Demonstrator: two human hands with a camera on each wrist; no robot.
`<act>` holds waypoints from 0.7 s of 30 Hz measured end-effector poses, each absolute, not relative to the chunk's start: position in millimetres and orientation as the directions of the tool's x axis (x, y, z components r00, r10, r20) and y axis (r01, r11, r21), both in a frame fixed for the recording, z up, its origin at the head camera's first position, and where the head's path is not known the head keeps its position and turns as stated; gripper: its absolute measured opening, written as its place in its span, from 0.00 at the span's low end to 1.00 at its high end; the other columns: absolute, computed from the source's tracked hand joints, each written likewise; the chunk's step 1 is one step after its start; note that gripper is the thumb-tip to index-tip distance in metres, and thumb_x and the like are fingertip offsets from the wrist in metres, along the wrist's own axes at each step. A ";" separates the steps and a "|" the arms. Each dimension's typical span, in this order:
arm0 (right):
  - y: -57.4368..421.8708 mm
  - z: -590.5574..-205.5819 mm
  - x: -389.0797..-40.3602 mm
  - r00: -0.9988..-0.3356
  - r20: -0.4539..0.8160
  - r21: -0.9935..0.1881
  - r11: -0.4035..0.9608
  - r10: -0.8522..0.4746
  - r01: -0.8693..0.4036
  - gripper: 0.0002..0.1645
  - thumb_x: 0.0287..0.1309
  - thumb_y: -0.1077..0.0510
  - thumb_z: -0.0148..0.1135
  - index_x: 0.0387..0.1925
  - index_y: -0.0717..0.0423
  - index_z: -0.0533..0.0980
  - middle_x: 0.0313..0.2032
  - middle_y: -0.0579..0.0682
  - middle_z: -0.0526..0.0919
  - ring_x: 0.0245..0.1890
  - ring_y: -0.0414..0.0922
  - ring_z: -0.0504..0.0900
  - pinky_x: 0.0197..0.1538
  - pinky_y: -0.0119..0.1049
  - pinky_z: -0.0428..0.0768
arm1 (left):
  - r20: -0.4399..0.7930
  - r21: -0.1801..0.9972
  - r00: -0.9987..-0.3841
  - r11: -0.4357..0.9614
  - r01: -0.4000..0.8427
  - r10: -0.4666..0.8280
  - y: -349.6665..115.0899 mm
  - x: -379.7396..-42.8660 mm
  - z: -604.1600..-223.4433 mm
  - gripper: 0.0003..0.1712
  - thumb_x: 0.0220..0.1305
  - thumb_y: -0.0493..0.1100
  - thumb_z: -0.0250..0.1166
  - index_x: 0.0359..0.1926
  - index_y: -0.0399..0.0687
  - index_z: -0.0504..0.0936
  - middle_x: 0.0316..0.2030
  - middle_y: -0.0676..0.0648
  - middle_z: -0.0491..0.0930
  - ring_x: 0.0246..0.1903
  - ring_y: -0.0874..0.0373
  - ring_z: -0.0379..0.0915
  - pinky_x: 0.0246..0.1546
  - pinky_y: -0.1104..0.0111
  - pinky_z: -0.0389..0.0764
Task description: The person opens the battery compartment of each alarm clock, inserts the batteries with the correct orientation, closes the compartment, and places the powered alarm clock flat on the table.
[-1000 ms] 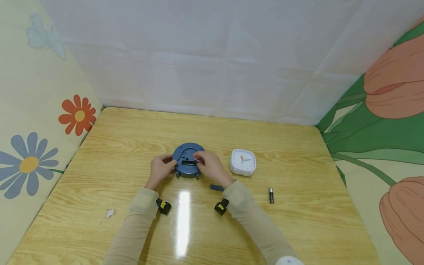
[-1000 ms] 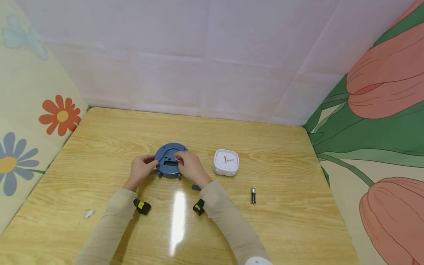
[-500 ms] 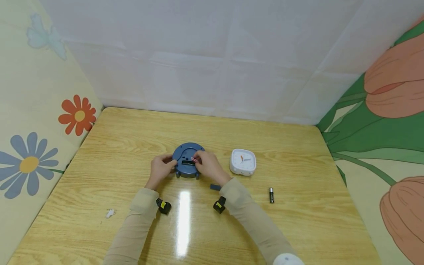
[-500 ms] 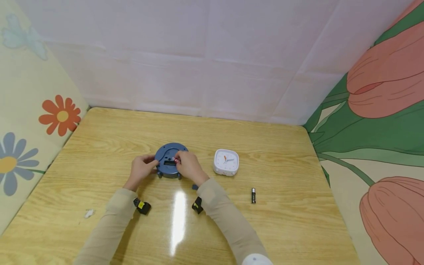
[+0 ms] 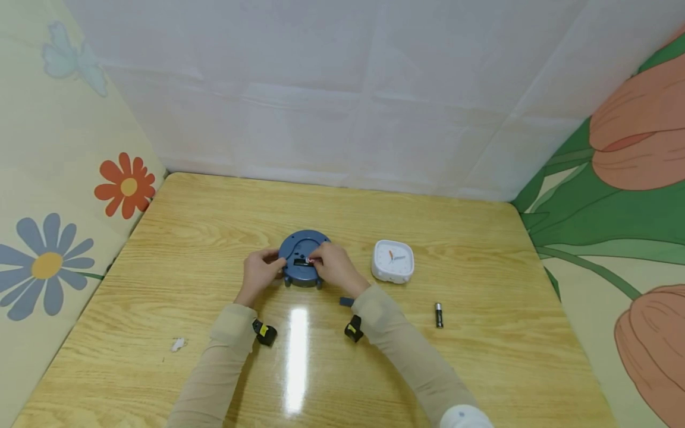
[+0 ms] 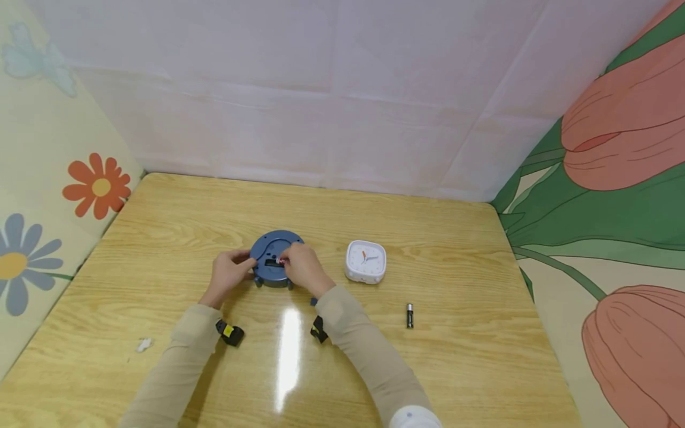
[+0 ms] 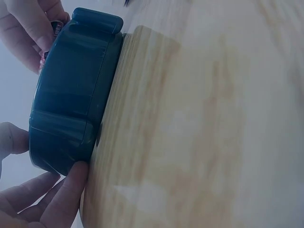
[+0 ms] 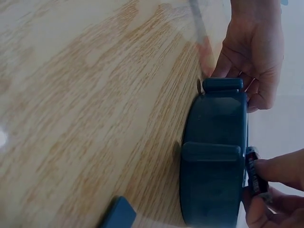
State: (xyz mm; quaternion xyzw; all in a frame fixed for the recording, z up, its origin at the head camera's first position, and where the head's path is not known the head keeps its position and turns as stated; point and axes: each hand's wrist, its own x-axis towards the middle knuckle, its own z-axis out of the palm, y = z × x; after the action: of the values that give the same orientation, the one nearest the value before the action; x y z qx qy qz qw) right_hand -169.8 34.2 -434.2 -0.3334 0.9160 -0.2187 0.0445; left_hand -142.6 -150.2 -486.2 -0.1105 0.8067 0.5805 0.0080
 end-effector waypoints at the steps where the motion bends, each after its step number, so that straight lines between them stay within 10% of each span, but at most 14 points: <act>1: 34.3 -434.8 -170.1 -0.768 0.072 -0.424 0.677 -0.637 -0.601 0.10 0.54 0.65 0.59 0.37 0.60 0.82 0.34 0.53 0.82 0.35 0.47 0.77 0.40 0.37 0.76 | -0.140 0.935 -0.976 0.303 -0.186 -0.169 -150.2 -142.5 -486.2 0.22 0.55 0.36 0.58 0.51 0.31 0.75 0.43 0.34 0.77 0.36 0.49 0.77 0.29 0.69 0.81; 21: 27.4 -432.0 -168.7 -0.753 0.034 -0.310 0.709 -0.657 -0.633 0.10 0.51 0.69 0.57 0.34 0.61 0.82 0.31 0.53 0.81 0.34 0.46 0.77 0.39 0.34 0.77 | -0.141 0.939 -0.976 0.290 -0.185 -0.164 -150.1 -141.8 -483.9 0.21 0.55 0.35 0.59 0.51 0.30 0.75 0.43 0.33 0.77 0.36 0.49 0.77 0.29 0.68 0.81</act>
State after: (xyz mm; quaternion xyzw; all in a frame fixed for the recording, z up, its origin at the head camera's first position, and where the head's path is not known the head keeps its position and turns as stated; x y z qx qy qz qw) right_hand -168.7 27.4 -432.0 -0.3494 0.9236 -0.1531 0.0392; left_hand -141.8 -150.1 -483.9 -0.1087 0.8031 0.5858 0.0087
